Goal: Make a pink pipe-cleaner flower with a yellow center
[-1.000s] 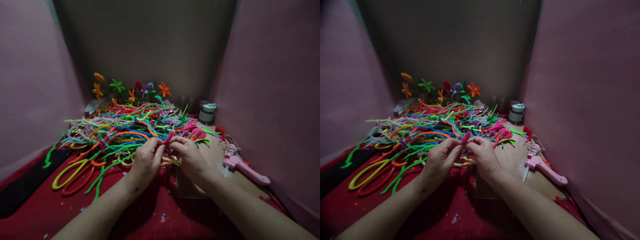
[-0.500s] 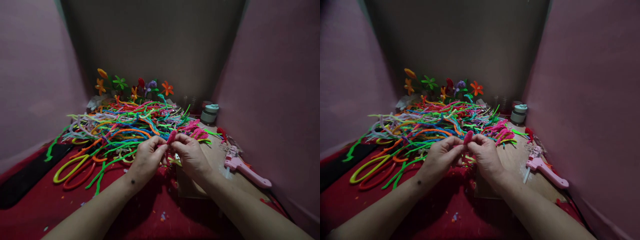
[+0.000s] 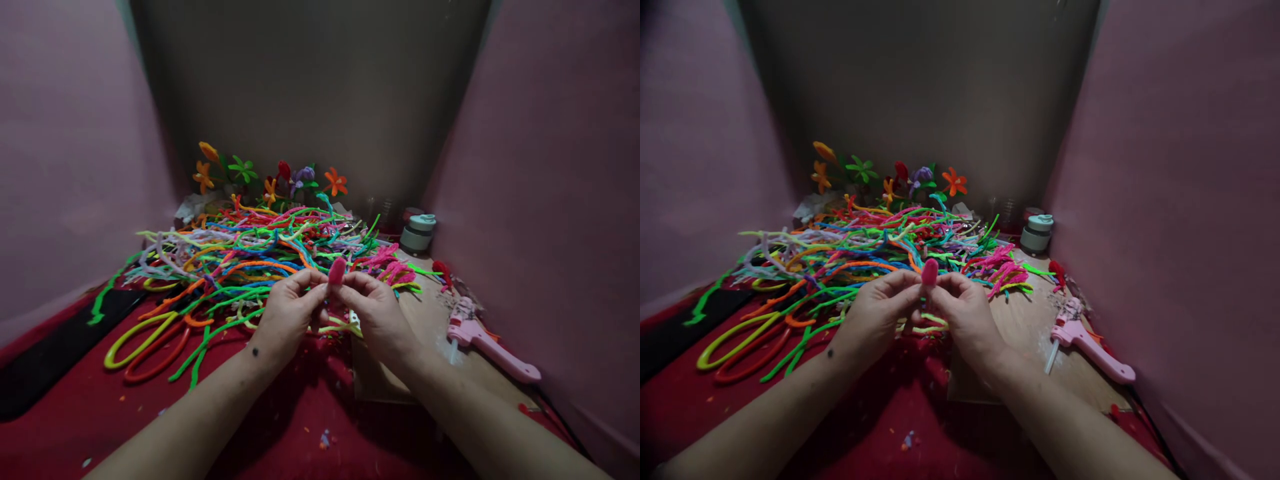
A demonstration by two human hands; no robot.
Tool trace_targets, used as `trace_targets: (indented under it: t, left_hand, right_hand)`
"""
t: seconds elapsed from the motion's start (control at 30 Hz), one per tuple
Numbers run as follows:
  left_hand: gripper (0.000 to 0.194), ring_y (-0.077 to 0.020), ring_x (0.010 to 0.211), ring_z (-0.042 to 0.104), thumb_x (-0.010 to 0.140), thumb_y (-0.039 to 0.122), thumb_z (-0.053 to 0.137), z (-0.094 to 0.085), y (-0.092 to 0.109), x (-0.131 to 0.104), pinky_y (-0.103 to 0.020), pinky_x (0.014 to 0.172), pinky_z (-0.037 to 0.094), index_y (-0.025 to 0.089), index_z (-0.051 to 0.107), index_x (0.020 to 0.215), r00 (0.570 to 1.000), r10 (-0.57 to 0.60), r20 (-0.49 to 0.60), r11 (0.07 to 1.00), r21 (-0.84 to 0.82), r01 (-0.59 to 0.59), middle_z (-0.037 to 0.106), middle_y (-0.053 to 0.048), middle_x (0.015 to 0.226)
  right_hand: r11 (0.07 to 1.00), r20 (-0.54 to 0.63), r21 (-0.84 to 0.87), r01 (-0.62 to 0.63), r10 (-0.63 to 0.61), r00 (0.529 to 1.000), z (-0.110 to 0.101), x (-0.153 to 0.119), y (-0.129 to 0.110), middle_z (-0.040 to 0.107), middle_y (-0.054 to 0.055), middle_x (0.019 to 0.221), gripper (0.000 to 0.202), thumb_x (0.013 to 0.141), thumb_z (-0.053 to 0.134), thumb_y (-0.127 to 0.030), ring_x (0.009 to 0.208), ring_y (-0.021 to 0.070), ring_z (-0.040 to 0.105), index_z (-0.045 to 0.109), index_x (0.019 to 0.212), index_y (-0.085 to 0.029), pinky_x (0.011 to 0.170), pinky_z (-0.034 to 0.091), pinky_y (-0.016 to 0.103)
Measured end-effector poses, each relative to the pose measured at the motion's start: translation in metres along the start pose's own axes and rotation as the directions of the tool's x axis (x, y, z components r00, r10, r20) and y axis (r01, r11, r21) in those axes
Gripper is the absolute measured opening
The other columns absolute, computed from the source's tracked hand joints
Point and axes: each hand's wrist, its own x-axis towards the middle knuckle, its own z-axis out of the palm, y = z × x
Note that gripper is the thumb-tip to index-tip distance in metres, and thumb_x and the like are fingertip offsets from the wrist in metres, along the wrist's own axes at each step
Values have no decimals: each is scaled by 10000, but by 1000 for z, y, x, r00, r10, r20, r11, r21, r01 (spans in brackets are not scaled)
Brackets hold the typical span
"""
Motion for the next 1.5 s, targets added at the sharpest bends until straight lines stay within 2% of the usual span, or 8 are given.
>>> trace_targets:
  t: [0.23, 0.73, 0.83, 1.0, 1.17, 1.23, 1.37, 1.5]
  left_hand:
    - [189, -53, 466, 493, 631, 171, 677, -9, 6, 5, -156, 443, 374, 176, 574, 789, 997, -31, 69, 994, -99, 38, 552, 55, 602]
    - [133, -116, 529, 559, 636, 242, 690, -16, 7, 8, -234, 523, 452, 154, 652, 728, 976, -108, 188, 994, 43, 102, 614, 3, 612]
    - [58, -115, 553, 541, 660, 214, 652, -10, 4, 4, -226, 526, 433, 160, 642, 641, 995, 91, 49, 972, 214, -100, 586, 4, 620]
    - [118, -128, 659, 536, 723, 187, 584, -6, 2, 0, -224, 635, 420, 180, 655, 628, 832, 550, 69, 685, 534, -497, 573, -10, 680]
    - [119, -120, 579, 531, 711, 236, 602, -10, 5, 8, -209, 530, 408, 169, 636, 618, 938, 346, 23, 829, 460, -317, 575, 2, 619]
    - [128, -120, 586, 536, 719, 220, 589, -11, 3, 10, -215, 549, 412, 164, 639, 615, 926, 376, 26, 806, 483, -341, 586, -2, 625]
    - [130, -118, 631, 531, 728, 171, 573, -11, -3, 10, -225, 603, 399, 158, 658, 630, 788, 608, 95, 584, 619, -525, 579, -10, 659]
    - [184, -106, 599, 520, 748, 218, 564, -13, 1, 12, -215, 575, 394, 152, 636, 593, 883, 464, 68, 739, 520, -428, 566, 1, 626]
  right_hand:
    - [996, 60, 37, -85, 83, 995, -2, 0, -2, 557, -19, 576, 129, 660, 670, -263, 500, 78, 449, 639, 654, -138, 495, 353, 216]
    - [958, 144, -201, -207, 238, 960, -2, -3, -1, 377, -63, 427, 284, 608, 690, -379, 412, 42, 243, 583, 524, -130, 412, 158, 216]
    - [953, 148, -131, -273, 291, 945, -1, -3, 2, 378, -71, 393, 283, 598, 687, -348, 351, 34, 252, 523, 485, -147, 377, 144, 215]
    - [949, 176, -60, -310, 316, 932, 3, -5, 3, 405, -65, 359, 233, 619, 645, -299, 296, 38, 279, 523, 486, -152, 334, 148, 209]
    - [960, 195, -115, -255, 274, 942, 2, -4, 0, 433, -46, 382, 249, 693, 585, -316, 318, 41, 294, 561, 520, -139, 343, 164, 201]
    - [949, 179, -148, -278, 302, 936, 0, -2, 3, 402, -52, 346, 264, 700, 571, -307, 296, 42, 276, 543, 494, -145, 336, 147, 204]
    - [951, 157, -67, -302, 309, 938, -2, 2, 13, 406, -59, 350, 212, 654, 617, -273, 299, 42, 292, 537, 502, -147, 340, 173, 198]
    - [951, 169, -51, -306, 310, 936, -2, 1, 9, 430, -48, 345, 221, 652, 626, -271, 292, 48, 312, 544, 491, -143, 324, 175, 198]
